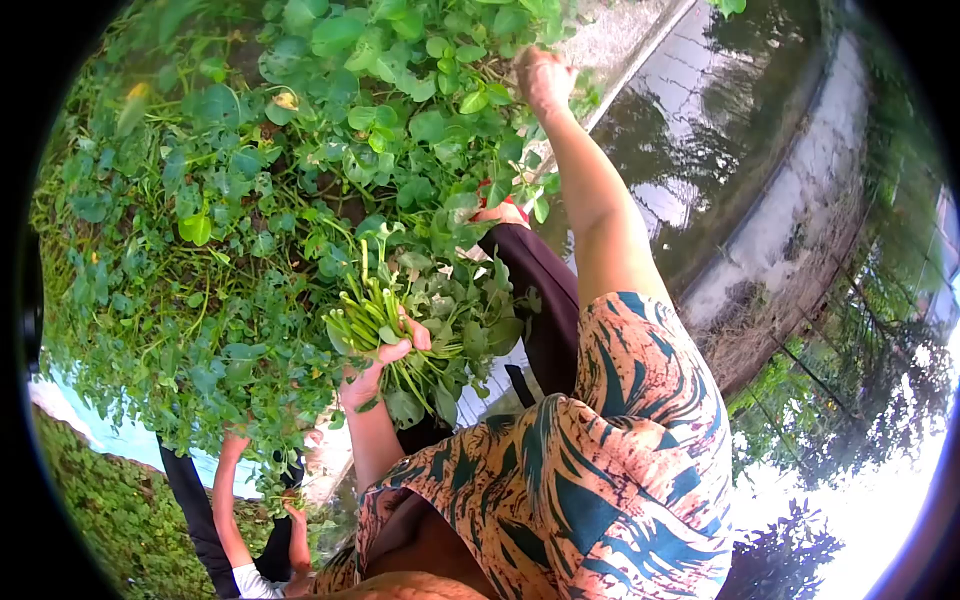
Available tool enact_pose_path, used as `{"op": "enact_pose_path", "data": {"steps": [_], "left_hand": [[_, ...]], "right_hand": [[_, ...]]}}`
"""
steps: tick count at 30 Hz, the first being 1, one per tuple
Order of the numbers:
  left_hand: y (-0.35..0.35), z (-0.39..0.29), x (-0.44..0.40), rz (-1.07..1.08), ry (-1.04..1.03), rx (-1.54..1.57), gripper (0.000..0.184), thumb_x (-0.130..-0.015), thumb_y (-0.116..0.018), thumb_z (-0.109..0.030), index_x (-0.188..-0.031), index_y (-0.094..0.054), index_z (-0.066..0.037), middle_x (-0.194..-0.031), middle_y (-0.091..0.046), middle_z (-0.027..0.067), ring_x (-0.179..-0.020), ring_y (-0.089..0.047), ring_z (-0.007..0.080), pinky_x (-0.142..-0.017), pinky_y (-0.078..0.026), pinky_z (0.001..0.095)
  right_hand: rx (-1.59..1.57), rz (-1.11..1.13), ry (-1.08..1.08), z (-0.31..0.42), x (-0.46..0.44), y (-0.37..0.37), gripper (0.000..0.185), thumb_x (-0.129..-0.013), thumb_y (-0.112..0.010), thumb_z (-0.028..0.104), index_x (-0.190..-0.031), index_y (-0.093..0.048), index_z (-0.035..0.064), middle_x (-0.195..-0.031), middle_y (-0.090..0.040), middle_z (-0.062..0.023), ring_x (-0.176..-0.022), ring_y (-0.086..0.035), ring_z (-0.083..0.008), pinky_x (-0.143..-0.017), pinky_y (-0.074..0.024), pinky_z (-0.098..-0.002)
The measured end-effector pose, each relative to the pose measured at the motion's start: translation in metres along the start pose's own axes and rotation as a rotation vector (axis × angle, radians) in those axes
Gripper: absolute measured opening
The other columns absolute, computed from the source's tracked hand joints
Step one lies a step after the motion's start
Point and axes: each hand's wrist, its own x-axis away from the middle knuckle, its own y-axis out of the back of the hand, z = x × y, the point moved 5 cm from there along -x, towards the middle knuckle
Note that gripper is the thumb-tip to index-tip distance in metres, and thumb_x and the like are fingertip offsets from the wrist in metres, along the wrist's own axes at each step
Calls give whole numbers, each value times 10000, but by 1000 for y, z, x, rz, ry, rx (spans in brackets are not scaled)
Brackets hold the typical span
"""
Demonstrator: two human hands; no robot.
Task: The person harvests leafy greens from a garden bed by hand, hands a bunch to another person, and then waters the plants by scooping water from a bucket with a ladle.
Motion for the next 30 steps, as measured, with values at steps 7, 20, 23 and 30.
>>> {"op": "enact_pose_path", "data": {"steps": [7,20,23,30], "left_hand": [[0,-7,0,-35,19,-30,395,-723,-684,16,-1072,-518,-66,-884,-582,55,-829,-594,252,-746,-471,408],[20,0,8,-4,-13,-32,362,-731,-682,-28,-1050,-515,-59,-856,-594,88,-824,-589,239,-760,-465,392],[9,-12,10,-32,-52,-40,368,-734,-678,-22,-1059,-510,-54,-849,-599,95,-822,-590,240,-762,-465,396],[7,-14,9,-55,-130,-57,370,-743,-677,-39,-1077,-518,-43,-847,-613,101,-827,-597,241,-764,-468,391]], "right_hand": [[-380,-70,-162,33,-28,-86,311,-934,-329,246,-1110,-584,224,-1174,-543,-105,-1085,-544,-273,-915,-371,-537],[-44,-32,172,22,-55,-59,245,-889,-531,243,-1017,-613,51,-979,-664,-163,-866,-652,-280,-684,-542,-394],[297,-266,455,29,-45,-36,179,-863,-534,196,-862,-623,41,-819,-663,-142,-694,-644,-298,-600,-530,-400],[81,-415,262,-56,37,-35,103,-866,-518,122,-914,-606,102,-865,-628,-144,-758,-621,-213,-558,-508,-347]]}}
